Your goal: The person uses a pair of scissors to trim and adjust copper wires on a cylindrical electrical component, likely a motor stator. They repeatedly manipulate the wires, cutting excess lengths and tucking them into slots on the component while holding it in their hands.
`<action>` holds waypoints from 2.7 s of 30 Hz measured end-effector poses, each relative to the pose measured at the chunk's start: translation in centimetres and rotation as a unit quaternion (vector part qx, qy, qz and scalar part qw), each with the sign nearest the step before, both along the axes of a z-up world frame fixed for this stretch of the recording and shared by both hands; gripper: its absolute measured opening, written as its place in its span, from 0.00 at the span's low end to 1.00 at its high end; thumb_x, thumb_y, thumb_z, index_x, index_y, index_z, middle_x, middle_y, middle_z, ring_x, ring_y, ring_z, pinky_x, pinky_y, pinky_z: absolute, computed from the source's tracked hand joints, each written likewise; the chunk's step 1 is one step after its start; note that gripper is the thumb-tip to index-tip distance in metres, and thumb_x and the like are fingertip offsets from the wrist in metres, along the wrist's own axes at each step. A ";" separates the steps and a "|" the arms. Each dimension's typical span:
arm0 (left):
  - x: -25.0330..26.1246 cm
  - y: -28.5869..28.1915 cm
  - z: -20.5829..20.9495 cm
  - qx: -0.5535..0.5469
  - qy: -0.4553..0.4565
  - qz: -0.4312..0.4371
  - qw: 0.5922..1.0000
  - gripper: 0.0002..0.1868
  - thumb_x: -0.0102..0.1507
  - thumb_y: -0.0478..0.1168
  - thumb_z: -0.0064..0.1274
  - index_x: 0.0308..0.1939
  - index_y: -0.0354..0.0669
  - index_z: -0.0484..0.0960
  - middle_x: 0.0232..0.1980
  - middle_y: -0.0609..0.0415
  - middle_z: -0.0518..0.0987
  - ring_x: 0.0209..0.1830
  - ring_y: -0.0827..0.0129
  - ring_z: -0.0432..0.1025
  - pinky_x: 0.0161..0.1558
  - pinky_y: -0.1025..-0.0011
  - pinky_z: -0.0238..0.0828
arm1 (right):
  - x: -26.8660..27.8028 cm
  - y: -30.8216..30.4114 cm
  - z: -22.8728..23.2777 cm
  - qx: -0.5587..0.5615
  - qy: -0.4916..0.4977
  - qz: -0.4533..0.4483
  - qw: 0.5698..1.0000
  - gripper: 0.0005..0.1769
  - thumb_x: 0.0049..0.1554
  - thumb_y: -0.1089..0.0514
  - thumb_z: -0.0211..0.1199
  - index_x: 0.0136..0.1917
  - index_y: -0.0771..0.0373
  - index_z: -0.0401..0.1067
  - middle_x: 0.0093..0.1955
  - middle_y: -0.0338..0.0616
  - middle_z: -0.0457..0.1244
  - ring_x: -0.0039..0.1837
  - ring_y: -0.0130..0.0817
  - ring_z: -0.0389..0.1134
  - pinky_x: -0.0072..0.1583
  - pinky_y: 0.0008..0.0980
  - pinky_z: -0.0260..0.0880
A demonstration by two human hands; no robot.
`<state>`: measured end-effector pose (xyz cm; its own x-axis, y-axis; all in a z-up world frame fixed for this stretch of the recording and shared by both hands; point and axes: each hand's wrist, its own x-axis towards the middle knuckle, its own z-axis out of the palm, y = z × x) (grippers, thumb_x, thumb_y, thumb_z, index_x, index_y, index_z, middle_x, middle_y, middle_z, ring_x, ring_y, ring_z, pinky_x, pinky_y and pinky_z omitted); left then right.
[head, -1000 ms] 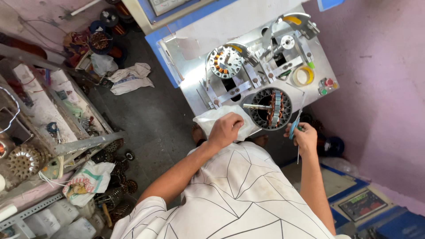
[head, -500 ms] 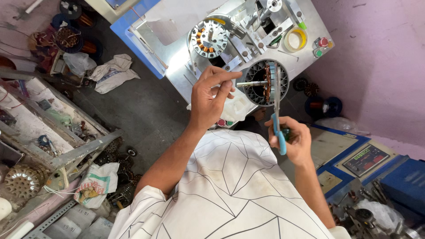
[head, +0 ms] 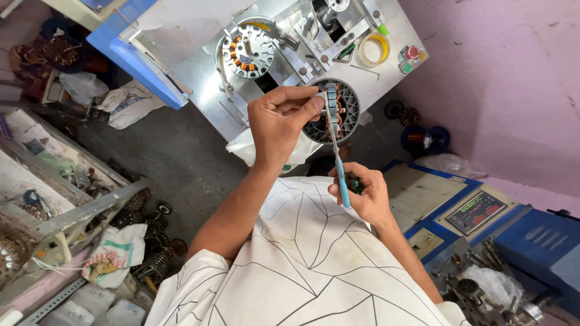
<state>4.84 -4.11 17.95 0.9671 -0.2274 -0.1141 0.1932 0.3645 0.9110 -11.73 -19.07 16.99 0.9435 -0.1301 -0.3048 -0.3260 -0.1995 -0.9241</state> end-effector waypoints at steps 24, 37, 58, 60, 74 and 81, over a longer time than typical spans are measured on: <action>-0.7 -4.0 -1.0 -0.010 -0.011 0.009 1.000 0.09 0.62 0.30 0.64 0.45 0.28 0.86 0.38 0.45 0.86 0.36 0.71 0.82 0.40 0.74 0.85 | -0.2 -4.6 -0.2 0.019 0.032 -0.035 0.999 0.16 0.47 0.59 0.74 0.49 0.67 0.80 0.29 0.37 0.67 0.28 0.22 0.65 0.32 0.23 0.61; -2.7 -0.5 -4.4 0.008 -0.021 -0.095 0.995 0.06 0.67 0.30 0.58 0.46 0.29 0.82 0.39 0.48 0.85 0.39 0.69 0.83 0.45 0.71 0.85 | 5.9 -5.1 -5.8 -0.428 -0.018 -0.016 0.903 0.15 0.46 0.56 0.74 0.41 0.65 0.71 0.35 0.51 0.68 0.37 0.51 0.70 0.41 0.43 0.68; -6.4 -0.2 -5.0 0.030 0.031 -0.161 0.986 0.07 0.68 0.32 0.58 0.46 0.29 0.83 0.39 0.49 0.85 0.37 0.73 0.81 0.41 0.75 0.83 | 4.6 -2.8 0.7 -0.311 -0.316 0.067 0.894 0.11 0.52 0.71 0.74 0.48 0.65 0.77 0.44 0.45 0.70 0.41 0.35 0.73 0.42 0.28 0.70; -6.4 -0.3 -5.0 0.034 0.040 -0.157 0.986 0.08 0.67 0.32 0.58 0.47 0.29 0.83 0.39 0.49 0.86 0.37 0.74 0.82 0.41 0.76 0.83 | 4.5 -2.8 0.6 -0.330 -0.335 0.081 0.879 0.11 0.51 0.71 0.74 0.48 0.65 0.78 0.44 0.45 0.71 0.40 0.36 0.72 0.41 0.29 0.70; -7.1 -0.4 -2.6 0.223 -0.176 -0.091 0.954 0.03 0.67 0.30 0.57 0.43 0.34 0.84 0.38 0.51 0.82 0.31 0.70 0.81 0.33 0.76 0.80 | 3.8 -1.5 1.0 -0.206 -0.195 -0.018 0.959 0.07 0.55 0.70 0.71 0.49 0.68 0.79 0.43 0.46 0.71 0.42 0.30 0.74 0.44 0.25 0.72; -7.4 -0.7 -3.1 0.256 -0.204 -0.083 0.941 0.04 0.67 0.32 0.57 0.43 0.33 0.83 0.37 0.50 0.82 0.31 0.70 0.79 0.33 0.75 0.75 | 3.4 -0.9 0.5 -0.253 -0.209 -0.037 0.944 0.08 0.54 0.69 0.73 0.47 0.68 0.77 0.43 0.46 0.70 0.40 0.30 0.71 0.42 0.27 0.70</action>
<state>-2.53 -4.86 14.86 0.9102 -0.3956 0.1228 -0.1944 -0.1463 0.9699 -8.30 -20.00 17.45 0.9500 -0.2300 0.2111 0.0157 -0.6400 -0.7682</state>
